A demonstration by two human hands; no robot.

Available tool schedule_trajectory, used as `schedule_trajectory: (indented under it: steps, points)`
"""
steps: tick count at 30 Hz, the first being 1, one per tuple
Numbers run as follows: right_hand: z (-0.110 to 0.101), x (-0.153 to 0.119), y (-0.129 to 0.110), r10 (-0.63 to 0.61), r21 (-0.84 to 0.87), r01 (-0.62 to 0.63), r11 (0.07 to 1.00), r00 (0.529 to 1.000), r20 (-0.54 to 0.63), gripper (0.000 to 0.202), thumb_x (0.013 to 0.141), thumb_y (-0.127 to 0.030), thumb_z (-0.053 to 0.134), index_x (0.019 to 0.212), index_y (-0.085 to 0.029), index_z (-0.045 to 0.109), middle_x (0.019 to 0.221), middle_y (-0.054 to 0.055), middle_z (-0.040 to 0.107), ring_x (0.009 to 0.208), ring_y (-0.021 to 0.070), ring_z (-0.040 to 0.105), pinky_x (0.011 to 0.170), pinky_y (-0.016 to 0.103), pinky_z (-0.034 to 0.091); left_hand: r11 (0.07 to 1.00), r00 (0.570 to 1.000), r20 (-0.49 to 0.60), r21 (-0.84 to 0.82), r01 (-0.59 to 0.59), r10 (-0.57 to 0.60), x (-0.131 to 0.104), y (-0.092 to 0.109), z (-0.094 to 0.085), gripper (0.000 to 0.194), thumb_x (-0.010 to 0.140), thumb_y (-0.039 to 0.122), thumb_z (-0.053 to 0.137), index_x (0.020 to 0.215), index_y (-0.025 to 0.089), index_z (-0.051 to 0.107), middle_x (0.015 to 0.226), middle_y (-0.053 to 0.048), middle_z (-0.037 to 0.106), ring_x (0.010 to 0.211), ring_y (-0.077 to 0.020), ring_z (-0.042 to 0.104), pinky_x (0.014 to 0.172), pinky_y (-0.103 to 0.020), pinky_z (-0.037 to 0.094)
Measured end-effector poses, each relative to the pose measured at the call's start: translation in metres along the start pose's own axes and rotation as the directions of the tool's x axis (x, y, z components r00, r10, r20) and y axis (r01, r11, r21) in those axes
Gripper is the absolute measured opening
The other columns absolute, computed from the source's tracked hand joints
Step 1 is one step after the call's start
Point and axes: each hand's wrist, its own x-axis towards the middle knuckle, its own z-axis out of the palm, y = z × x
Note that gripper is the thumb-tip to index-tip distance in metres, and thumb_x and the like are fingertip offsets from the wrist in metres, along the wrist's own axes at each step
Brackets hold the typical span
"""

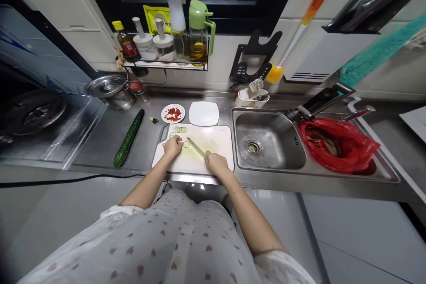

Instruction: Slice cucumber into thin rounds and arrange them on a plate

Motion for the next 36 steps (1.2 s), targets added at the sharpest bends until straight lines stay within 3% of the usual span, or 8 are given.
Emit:
schedule_trajectory:
  steps: [5, 9, 22, 36]
  points:
    - [0.005, -0.005, 0.016, 0.216, 0.105, -0.209, 0.972, 0.974, -0.061, 0.032, 0.096, -0.034, 0.028, 0.117, -0.018, 0.047, 0.103, 0.014, 0.067, 0.095, 0.0233, 0.062, 0.075, 0.030, 0.039, 1.000, 1.000, 0.018, -0.004, -0.010, 0.010, -0.001, 0.000, -0.001, 0.015, 0.080, 0.028, 0.056, 0.095, 0.028, 0.059, 0.094, 0.000, 0.070, 0.099, -0.0207, 0.059, 0.088, -0.037, 0.031]
    - [0.008, -0.002, 0.028, 0.285, 0.118, -0.275, 0.954, 0.956, -0.076, 0.033, 0.096, -0.034, 0.027, 0.116, -0.017, 0.048, 0.104, 0.014, 0.066, 0.096, 0.0245, 0.061, 0.074, 0.031, 0.039, 1.000, 1.000, 0.004, 0.024, -0.012, 0.012, -0.002, 0.001, -0.001, 0.016, 0.080, 0.025, 0.055, 0.095, 0.029, 0.059, 0.096, -0.001, 0.069, 0.100, -0.0213, 0.059, 0.088, -0.037, 0.031]
    - [0.013, 0.002, 0.024, 0.315, 0.128, -0.310, 0.942, 0.949, -0.017, 0.036, 0.097, -0.033, 0.023, 0.121, -0.017, 0.044, 0.107, 0.015, 0.065, 0.100, 0.0245, 0.061, 0.078, 0.033, 0.041, 0.989, 0.993, -0.036, 0.100, -0.111, 0.115, -0.021, 0.013, 0.002, 0.014, 0.086, 0.029, 0.050, 0.095, 0.025, 0.060, 0.111, -0.008, 0.060, 0.108, -0.0242, 0.052, 0.090, -0.039, 0.032]
    - [0.012, 0.002, 0.024, 0.319, 0.124, -0.316, 0.941, 0.948, -0.003, 0.034, 0.096, -0.031, 0.024, 0.121, -0.018, 0.045, 0.106, 0.015, 0.065, 0.098, 0.0252, 0.062, 0.075, 0.033, 0.042, 0.995, 0.993, -0.087, -0.057, -0.080, 0.075, -0.025, 0.007, 0.004, 0.011, 0.084, 0.026, 0.050, 0.086, 0.025, 0.060, 0.089, 0.000, 0.069, 0.090, -0.0173, 0.060, 0.079, -0.029, 0.036]
